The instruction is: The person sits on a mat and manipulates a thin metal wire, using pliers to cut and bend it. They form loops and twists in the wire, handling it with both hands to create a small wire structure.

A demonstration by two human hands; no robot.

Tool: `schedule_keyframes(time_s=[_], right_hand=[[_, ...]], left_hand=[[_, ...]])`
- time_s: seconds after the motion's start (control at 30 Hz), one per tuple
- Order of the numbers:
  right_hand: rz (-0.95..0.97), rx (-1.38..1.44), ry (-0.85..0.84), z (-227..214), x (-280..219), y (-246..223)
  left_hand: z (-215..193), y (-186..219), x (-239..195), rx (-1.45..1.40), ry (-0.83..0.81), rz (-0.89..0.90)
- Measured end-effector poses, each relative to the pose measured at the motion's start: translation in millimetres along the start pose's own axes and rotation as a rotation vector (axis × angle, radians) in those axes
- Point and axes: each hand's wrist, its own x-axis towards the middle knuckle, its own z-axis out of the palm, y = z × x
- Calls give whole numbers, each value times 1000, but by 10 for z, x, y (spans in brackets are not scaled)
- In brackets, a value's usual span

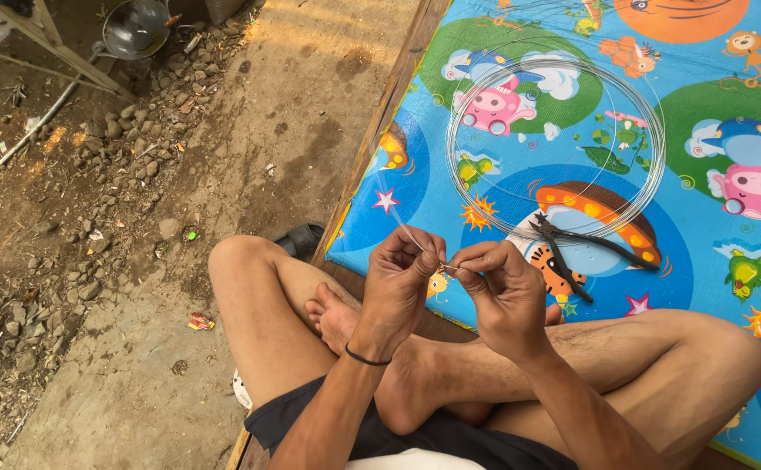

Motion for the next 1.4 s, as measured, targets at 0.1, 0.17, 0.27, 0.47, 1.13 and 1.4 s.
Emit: schedule_keyframes(time_s=[0.1,0.17,0.27,0.47,1.13,1.4], right_hand=[[-83,-112,-2,-1,57,-63],[-91,-162,-45,25,93,-131],[-200,-439,-94,23,108,-275],[-217,-737,-147,109,163,-313],[314,-389,33,-238,401,374],[386,-629,26,-238,534,536]], left_hand=[[-22,-17,14,77,54,45],[-59,1,31,126,90,43],[-138,54,42,218,117,10],[-199,21,2,312,134,-84],[-321,-233,508,864,145,-185],[-621,-418,802,647,201,-279]])
